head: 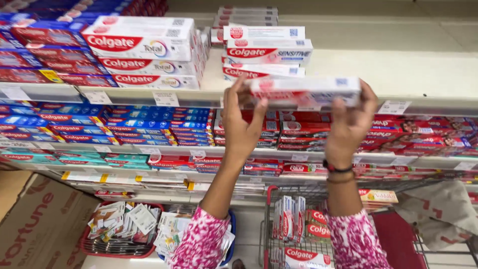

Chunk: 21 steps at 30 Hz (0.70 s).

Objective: Selecting and picking various toothpaste boxes from store shelves and placing them into a shopping cart.

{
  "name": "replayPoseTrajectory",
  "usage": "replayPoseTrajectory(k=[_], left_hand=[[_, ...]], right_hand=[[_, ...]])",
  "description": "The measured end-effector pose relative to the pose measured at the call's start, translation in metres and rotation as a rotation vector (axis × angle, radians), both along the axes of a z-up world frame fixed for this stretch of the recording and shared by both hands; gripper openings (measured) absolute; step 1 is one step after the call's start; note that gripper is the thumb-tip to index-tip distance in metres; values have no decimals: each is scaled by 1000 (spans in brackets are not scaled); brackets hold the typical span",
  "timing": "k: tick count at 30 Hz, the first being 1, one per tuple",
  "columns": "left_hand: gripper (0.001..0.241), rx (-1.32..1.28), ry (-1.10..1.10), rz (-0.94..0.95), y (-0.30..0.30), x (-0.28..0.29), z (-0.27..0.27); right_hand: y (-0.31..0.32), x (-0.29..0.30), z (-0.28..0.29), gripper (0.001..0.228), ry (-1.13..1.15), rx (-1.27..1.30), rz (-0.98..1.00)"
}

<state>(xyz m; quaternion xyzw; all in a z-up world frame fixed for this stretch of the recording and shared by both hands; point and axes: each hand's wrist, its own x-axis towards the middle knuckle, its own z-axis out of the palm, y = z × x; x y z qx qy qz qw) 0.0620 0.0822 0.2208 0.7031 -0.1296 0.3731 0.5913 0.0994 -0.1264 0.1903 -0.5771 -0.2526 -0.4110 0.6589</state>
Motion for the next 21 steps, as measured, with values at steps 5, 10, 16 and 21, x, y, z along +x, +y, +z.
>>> replayPoseTrajectory(k=[5, 10, 16, 21], left_hand=[[50, 149, 228, -530, -10, -25, -74], [51, 213, 430, -781, -65, -50, -184], [65, 245, 766, -503, -125, -61, -336], [54, 322, 982, -138, -160, -65, -501]], right_hand=[[-40, -45, -66, 48, 154, 290, 275], [-55, -75, -173, 39, 547, 191, 195], [-97, -100, -359, 24, 1010, -21, 120], [-125, -133, -565, 45, 1275, -152, 211]])
